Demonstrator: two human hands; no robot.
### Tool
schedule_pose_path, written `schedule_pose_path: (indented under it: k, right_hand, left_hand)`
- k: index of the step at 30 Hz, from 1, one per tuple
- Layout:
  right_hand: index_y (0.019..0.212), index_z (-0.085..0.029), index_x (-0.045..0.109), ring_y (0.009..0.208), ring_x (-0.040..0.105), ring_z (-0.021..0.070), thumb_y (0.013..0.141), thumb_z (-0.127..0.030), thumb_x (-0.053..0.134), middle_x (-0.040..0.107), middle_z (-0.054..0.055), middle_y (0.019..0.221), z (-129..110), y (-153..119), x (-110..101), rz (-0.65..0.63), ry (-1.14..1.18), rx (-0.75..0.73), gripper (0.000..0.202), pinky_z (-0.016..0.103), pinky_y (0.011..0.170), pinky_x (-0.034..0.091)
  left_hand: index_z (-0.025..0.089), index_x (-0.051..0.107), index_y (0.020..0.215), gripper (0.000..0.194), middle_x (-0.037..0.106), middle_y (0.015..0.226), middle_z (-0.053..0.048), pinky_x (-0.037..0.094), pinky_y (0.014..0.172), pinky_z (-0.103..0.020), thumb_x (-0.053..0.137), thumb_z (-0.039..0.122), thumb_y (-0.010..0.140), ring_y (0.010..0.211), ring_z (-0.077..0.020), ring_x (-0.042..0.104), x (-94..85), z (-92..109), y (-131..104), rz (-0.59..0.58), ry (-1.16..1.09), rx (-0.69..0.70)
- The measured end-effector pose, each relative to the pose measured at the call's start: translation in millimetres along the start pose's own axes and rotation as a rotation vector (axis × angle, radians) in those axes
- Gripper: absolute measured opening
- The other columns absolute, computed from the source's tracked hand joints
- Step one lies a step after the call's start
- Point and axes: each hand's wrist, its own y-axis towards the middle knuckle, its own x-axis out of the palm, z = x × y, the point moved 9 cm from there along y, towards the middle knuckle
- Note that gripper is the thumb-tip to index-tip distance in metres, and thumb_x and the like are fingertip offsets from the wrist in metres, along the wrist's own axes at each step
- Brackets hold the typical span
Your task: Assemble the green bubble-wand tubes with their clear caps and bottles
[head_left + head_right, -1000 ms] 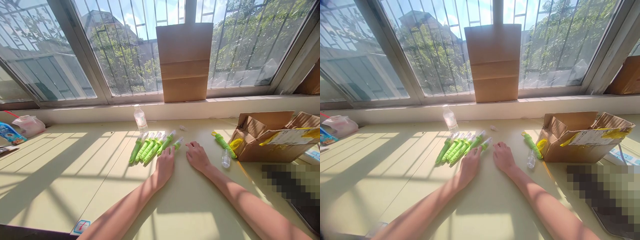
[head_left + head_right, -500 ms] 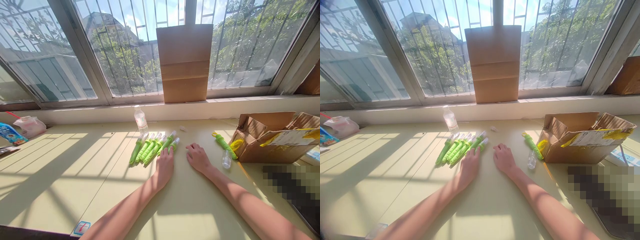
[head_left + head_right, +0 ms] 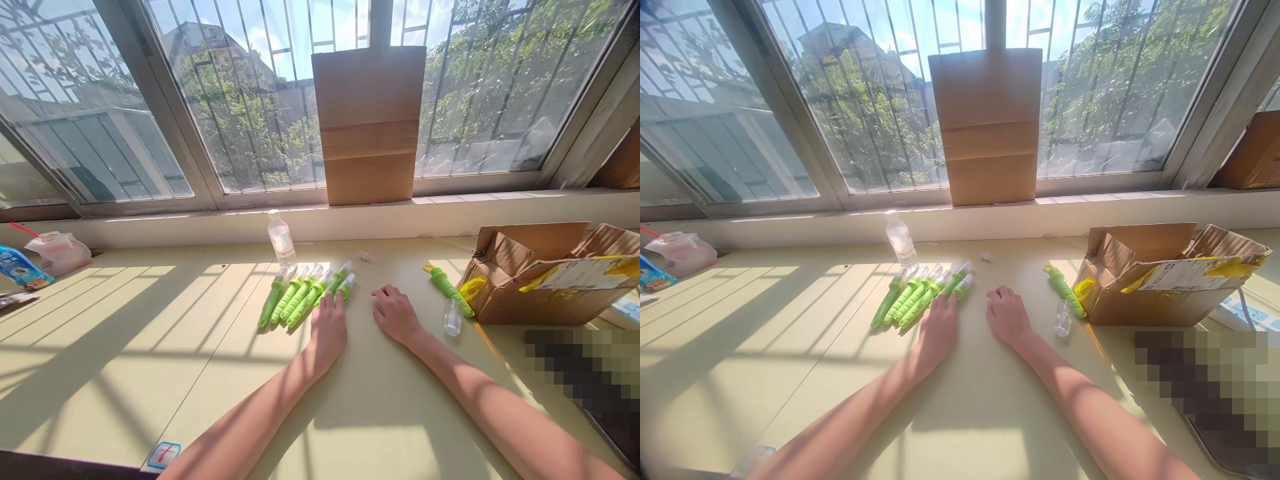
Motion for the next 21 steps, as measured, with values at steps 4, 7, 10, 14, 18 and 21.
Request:
schedule_pose_path:
  k: [4,7,10,14,18,21]
  right_hand:
    - [0.112,-0.017,0.059,0.099,0.051,0.0198,0.085,-0.02,0.045,0.057,0.009,0.106,0,0,0,0.001,-0.004,0.002,0.03,0.03,0.084,0.036]
    - [0.112,-0.018,0.059,0.099,0.051,0.02,0.085,-0.02,0.045,0.057,0.009,0.106,1,0,1,-0.001,-0.001,0.01,0.03,0.03,0.084,0.036]
    - [0.112,-0.018,0.059,0.099,0.052,0.0201,0.085,-0.02,0.045,0.057,0.009,0.107,1,-1,1,-0.009,-0.002,0.012,0.031,0.03,0.083,0.036]
    - [0.113,-0.018,0.059,0.1,0.051,0.0204,0.085,-0.02,0.046,0.057,0.009,0.107,1,0,0,-0.013,-0.012,0.02,0.031,0.03,0.084,0.036]
    - [0.113,-0.019,0.059,0.101,0.051,0.0204,0.086,-0.022,0.046,0.057,0.009,0.108,1,0,-2,0.001,-0.015,0.023,0.03,0.03,0.085,0.035]
    - [0.112,-0.019,0.059,0.1,0.051,0.0201,0.087,-0.023,0.045,0.056,0.009,0.107,1,0,-2,0.009,-0.02,0.031,0.029,0.03,0.084,0.036]
  left_hand:
    - [0.016,0.041,0.136,0.059,0.054,0.109,-0.018,0.048,0.077,-0.041,0.043,0.012,0.078,0.099,-0.0308,0.051,-4.1,3,0,0.021,0.025,0.014]
    - [0.015,0.043,0.135,0.058,0.054,0.112,-0.018,0.047,0.076,-0.042,0.043,0.01,0.077,0.099,-0.0308,0.051,-7.5,6,1,0.023,0.078,0.024]
    - [0.013,0.043,0.134,0.059,0.052,0.117,-0.018,0.047,0.077,-0.042,0.042,0.008,0.076,0.099,-0.0303,0.051,-10.0,11,1,0.008,0.142,0.05]
    - [0.015,0.046,0.13,0.058,0.052,0.119,-0.016,0.045,0.079,-0.041,0.044,0.006,0.073,0.099,-0.0295,0.052,-15.3,23,2,0.003,0.164,0.148]
    - [0.015,0.048,0.126,0.054,0.05,0.122,-0.017,0.045,0.083,-0.042,0.047,0.007,0.073,0.105,-0.0308,0.051,-20.3,45,-2,-0.063,0.044,0.337]
    - [0.016,0.047,0.125,0.049,0.05,0.122,-0.015,0.045,0.087,-0.04,0.045,0.008,0.076,0.11,-0.0283,0.05,-23.7,58,-7,-0.136,-0.095,0.475]
